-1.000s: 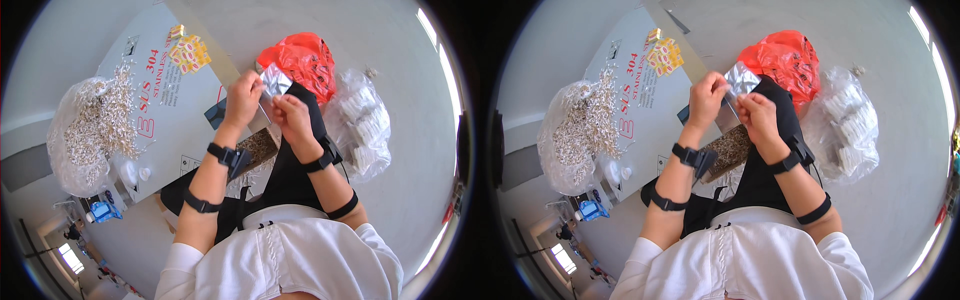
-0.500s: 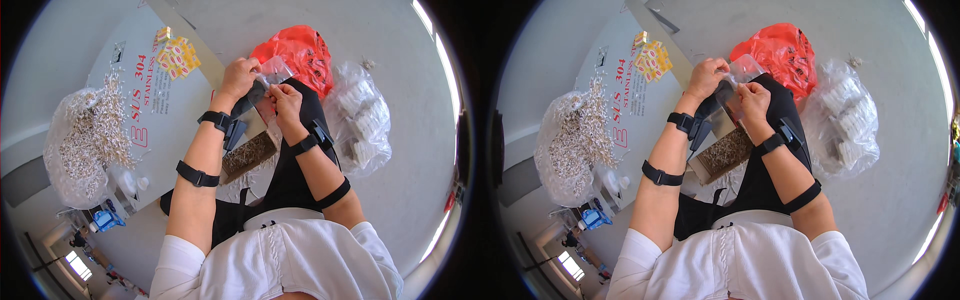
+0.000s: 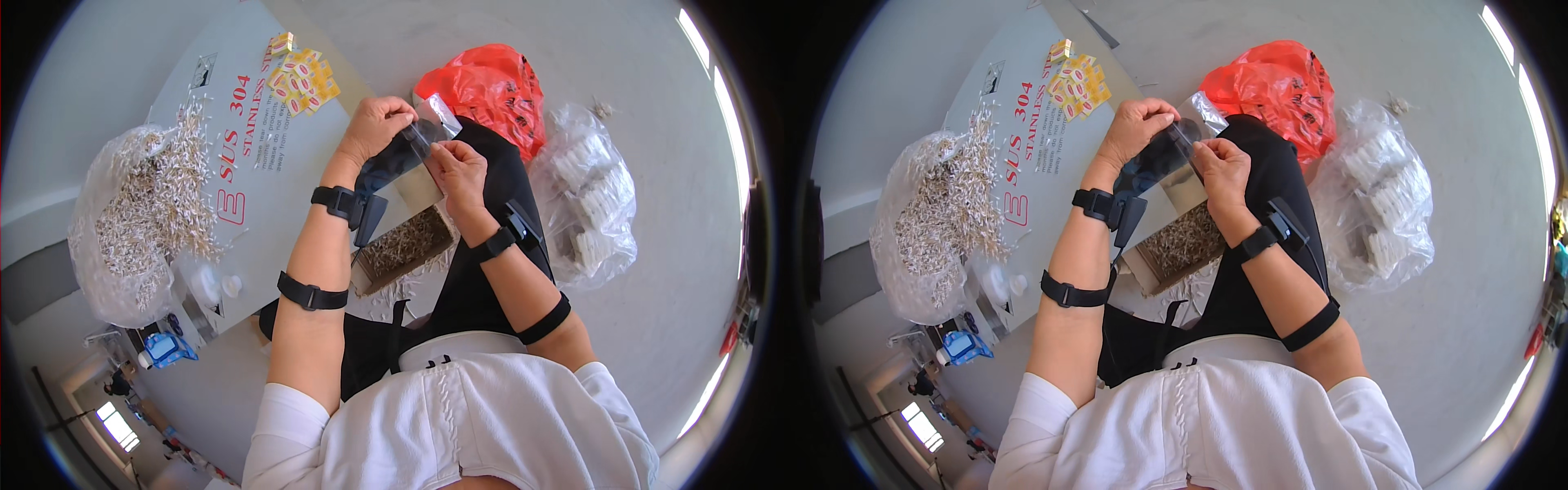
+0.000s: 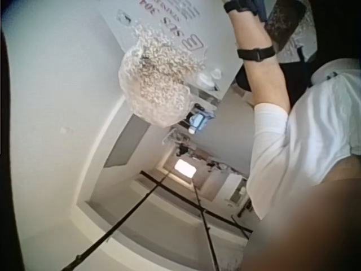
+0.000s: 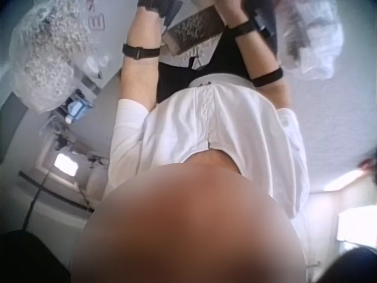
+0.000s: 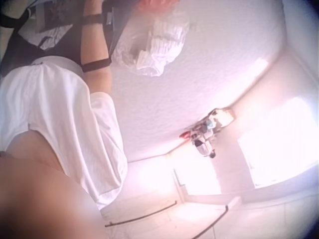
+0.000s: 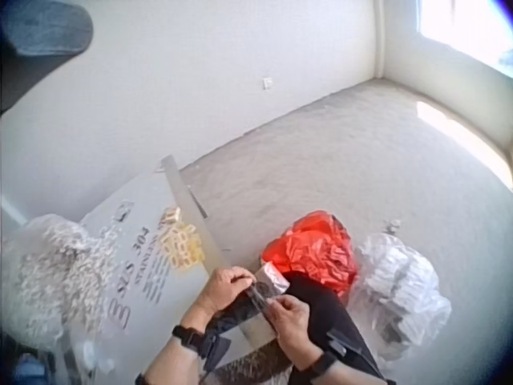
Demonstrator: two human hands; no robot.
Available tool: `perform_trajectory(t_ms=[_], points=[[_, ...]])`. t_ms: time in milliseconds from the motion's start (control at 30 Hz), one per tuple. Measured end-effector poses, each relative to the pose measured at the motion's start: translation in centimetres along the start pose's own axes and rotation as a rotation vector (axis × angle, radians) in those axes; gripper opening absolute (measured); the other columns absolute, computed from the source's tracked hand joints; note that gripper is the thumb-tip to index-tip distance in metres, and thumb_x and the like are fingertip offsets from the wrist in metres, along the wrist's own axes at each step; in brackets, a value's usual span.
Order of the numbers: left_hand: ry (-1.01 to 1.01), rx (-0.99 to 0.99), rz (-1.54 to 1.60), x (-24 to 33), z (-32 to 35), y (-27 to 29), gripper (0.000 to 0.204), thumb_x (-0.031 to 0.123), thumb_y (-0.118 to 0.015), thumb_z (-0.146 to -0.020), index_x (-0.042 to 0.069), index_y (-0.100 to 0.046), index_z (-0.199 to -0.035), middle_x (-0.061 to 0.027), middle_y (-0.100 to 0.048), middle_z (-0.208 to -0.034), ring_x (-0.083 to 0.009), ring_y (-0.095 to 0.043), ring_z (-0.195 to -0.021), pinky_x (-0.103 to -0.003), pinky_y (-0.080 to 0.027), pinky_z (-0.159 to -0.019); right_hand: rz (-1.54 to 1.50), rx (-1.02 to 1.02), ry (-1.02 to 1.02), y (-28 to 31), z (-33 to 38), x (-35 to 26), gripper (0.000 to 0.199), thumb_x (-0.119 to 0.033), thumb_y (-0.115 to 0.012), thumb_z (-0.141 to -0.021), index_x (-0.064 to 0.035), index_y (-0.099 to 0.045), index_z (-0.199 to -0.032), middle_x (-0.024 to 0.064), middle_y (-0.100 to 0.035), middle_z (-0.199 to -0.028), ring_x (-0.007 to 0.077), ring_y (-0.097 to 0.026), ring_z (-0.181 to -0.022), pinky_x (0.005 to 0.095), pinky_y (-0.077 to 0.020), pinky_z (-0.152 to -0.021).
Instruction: Hand-packaging a set of small wooden sticks into labeled plastic sleeves.
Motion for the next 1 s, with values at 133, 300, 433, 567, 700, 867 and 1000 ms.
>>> perform_trajectory(t_ms=[133,300,433,567,700,867,1000], points=[[0.061,0.056,0.164,-1.2,0.9,1.0,0.009,0.005,-0.064,-0.076,-0.001,-0.064,-0.083,-0.0104,-0.064,-0.07,-0.0143,-0.058,-0.062,-0.028,-0.047,-0.061,0.063,-0.006,0.042,-0.2,0.1,1.2,0.011,-0.005,-0.071,-0.076,0.0001,-0.062,-0.071,-0.0033,-0.054,-0.064,0.0054,-0.046,-0.055,0.0203,-0.0358,-0.05],[0.118,0.005,-0.06,-2.2,1.8,1.3,0.008,0.006,-0.065,-0.075,0.0,-0.064,-0.08,-0.0125,-0.063,-0.071,-0.0204,-0.06,-0.064,-0.031,-0.048,-0.062,0.287,0.022,0.202,-0.2,0.0,2.0,0.015,-0.004,-0.075,-0.068,0.0012,-0.06,-0.066,0.0038,-0.057,-0.076,0.0142,-0.053,-0.07,0.0259,-0.0421,-0.063],[-0.001,0.083,-0.402,-1.2,2.6,1.8,0.008,0.009,-0.065,-0.074,0.002,-0.064,-0.076,-0.0138,-0.063,-0.074,-0.0314,-0.061,-0.073,-0.039,-0.048,-0.067,0.569,0.016,0.362,-1.2,0.6,1.6,0.019,-0.01,-0.076,-0.061,0.0016,-0.061,-0.064,0.0114,-0.056,-0.084,0.0242,-0.055,-0.084,0.0328,-0.0441,-0.071],[0.075,0.017,-0.613,-1.1,2.6,2.0,0.009,0.013,-0.062,-0.073,0.004,-0.065,-0.076,-0.0162,-0.061,-0.075,-0.0346,-0.059,-0.076,-0.041,-0.048,-0.067,0.73,0.032,0.414,-2.3,1.1,1.6,0.022,-0.013,-0.076,-0.06,0.0023,-0.06,-0.059,0.0147,-0.057,-0.086,0.0272,-0.056,-0.085,0.0358,-0.0444,-0.073],[0.174,0.009,-0.745,-0.1,2.1,1.1,0.011,0.006,-0.058,-0.066,0.003,-0.066,-0.073,-0.0196,-0.065,-0.078,-0.0356,-0.063,-0.079,-0.045,-0.05,-0.069,0.784,0.026,0.394,-1.7,-0.2,1.9,0.024,-0.012,-0.075,-0.059,0.0028,-0.056,-0.054,0.0158,-0.058,-0.08,0.028,-0.057,-0.076,0.0361,-0.0454,-0.07],[0.036,0.346,-0.518,0.7,4.9,2.7,0.01,0.007,-0.06,-0.07,0.002,-0.063,-0.078,-0.0176,-0.064,-0.085,-0.0345,-0.062,-0.085,-0.043,-0.051,-0.074,0.508,-0.007,0.288,1.3,-1.2,2.7,0.021,-0.007,-0.078,-0.065,-0.0009,-0.057,-0.062,0.0027,-0.056,-0.068,0.0102,-0.05,-0.064,0.024,-0.0411,-0.063],[0.074,0.74,-0.331,-3.0,13.7,7.9,0.007,0.004,-0.061,-0.073,0.002,-0.054,-0.074,-0.0148,-0.056,-0.073,-0.0353,-0.056,-0.073,-0.042,-0.047,-0.066,0.367,-0.073,0.366,0.5,3.4,-0.1,0.017,-0.006,-0.071,-0.078,-0.0007,-0.056,-0.084,-0.005,-0.05,-0.071,0.0037,-0.043,-0.064,0.0191,-0.0371,-0.063]])
Point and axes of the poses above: each hand's wrist, its own z-axis away from the middle knuckle, its own y-axis out of the back of the hand, x = y × z, the point moved 8 cm from there along -z, towards the middle knuckle
